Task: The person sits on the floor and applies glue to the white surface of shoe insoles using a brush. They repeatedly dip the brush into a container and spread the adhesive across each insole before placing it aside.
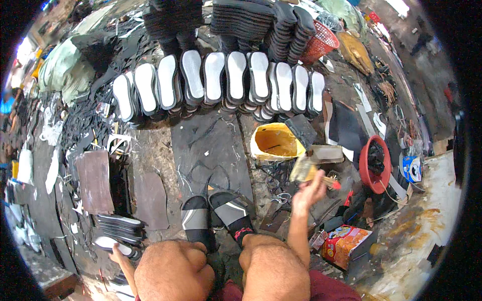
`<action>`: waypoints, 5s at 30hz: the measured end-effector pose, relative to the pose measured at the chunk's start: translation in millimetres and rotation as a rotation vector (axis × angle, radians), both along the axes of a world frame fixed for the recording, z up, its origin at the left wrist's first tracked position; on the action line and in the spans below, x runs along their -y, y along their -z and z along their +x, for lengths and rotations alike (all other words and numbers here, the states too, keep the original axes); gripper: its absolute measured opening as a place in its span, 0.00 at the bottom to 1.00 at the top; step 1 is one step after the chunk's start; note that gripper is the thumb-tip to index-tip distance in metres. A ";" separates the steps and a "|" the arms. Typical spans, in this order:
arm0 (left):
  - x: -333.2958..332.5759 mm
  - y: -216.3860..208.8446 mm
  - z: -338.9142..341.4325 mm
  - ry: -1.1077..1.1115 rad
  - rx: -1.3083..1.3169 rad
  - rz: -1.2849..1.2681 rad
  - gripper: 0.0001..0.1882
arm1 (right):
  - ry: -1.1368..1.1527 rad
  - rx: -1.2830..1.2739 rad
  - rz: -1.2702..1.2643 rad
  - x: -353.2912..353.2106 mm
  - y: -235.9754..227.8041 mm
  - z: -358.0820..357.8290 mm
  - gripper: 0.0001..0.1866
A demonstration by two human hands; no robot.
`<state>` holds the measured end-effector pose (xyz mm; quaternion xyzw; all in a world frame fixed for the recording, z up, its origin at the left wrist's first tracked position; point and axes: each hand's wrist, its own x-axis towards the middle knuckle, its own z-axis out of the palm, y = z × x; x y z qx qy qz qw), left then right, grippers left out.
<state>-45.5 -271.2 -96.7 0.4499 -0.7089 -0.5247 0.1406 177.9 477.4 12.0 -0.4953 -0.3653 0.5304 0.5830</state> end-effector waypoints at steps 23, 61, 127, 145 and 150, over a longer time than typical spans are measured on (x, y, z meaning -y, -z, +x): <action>-472.6 -147.9 -115.0 0.872 -0.153 1.687 0.44 | -0.498 1.058 0.542 -30.2 -24.9 -2.0 0.11; -545.7 -168.1 -60.1 1.082 0.109 1.779 0.44 | -0.968 0.501 0.902 39.1 -131.6 -194.9 0.16; -501.4 -14.9 -90.7 1.300 -0.476 -0.436 0.37 | -0.478 0.319 0.362 -25.4 -73.2 -34.7 0.22; -534.2 -172.9 -89.7 0.623 -0.104 1.791 0.43 | -0.494 0.690 0.474 -55.4 -55.1 -78.5 0.09; -535.9 -185.7 -90.9 0.520 -0.098 1.980 0.42 | -0.445 0.920 0.490 -18.7 -26.3 -17.9 0.08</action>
